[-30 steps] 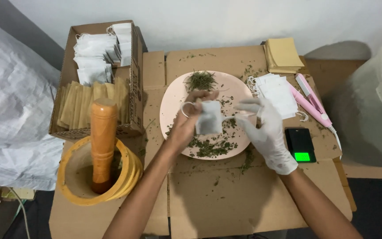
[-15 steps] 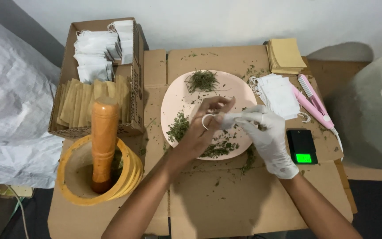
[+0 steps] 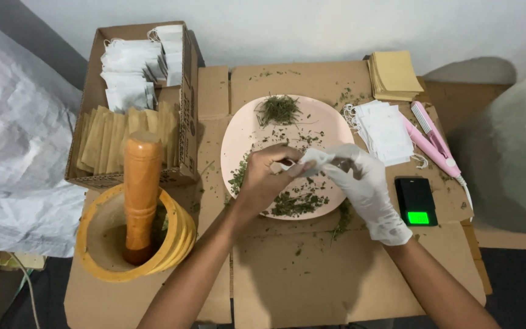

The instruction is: Manually filling small tea bags with loose tea leaves using a spoon, weighing each bag on a digital scale for accuracy, and then sealing them with a heat sealer.

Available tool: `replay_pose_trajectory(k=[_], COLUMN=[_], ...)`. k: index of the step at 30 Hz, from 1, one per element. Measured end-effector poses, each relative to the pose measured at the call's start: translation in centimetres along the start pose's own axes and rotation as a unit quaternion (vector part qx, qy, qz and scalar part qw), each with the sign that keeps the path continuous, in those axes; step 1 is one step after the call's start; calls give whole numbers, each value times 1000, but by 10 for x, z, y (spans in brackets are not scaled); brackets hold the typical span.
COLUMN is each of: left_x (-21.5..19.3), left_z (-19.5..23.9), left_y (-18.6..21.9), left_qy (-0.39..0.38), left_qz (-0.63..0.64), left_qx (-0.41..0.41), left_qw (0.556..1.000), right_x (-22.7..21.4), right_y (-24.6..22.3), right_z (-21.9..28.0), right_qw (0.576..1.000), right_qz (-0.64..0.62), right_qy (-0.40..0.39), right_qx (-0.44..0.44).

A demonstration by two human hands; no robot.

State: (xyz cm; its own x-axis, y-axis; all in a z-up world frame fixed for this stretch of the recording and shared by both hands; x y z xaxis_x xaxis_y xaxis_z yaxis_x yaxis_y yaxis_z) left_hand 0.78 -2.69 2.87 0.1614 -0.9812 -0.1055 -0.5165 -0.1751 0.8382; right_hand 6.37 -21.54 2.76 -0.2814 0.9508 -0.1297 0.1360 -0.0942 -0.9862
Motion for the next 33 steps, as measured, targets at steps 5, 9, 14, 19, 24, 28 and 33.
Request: replay_pose_trajectory(k=[5,9,14,19,24,28,33], left_x=[3,6,5,8,5,5,6], left_z=[4,0,1,3,1,9,7], left_y=[-3,14,4,16,17,-2,1], left_qy=[-24,-19,-42,-81,-85,-63,-59], left_qz=[-6,10,24,44,3,9,9], left_qx=[-22,-11,-27,-48,-30,-50,-54], left_qw=[999,1000,998,995,996,997,997], right_x=[-7,-7,-5,-8,-12,-13,-19], right_y=[19,12,10,6,24,10,25], right_z=[-1,-3,2,4,-1,1,-5], right_qw=[1000,1000,1000,999,999,998,997], right_qz=[-5,-18,-22,-27,-26,-54,-71], right_qy=[6,7,16,21,18,4,5], right_qx=[8,8,6,13,9,18,26])
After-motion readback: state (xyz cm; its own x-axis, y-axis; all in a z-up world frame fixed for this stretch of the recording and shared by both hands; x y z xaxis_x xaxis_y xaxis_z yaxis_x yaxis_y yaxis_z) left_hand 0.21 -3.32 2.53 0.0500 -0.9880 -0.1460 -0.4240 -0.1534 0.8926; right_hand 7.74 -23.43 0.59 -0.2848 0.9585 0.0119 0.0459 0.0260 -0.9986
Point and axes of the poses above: each hand's wrist, its own z-axis away from the middle knuckle, its own x-axis out of the palm, y = z × x, the point moved 3 cm from there along -z, towards the middle knuckle, and after that the axes turned 11 degrees about x, right-handed, at the moved point
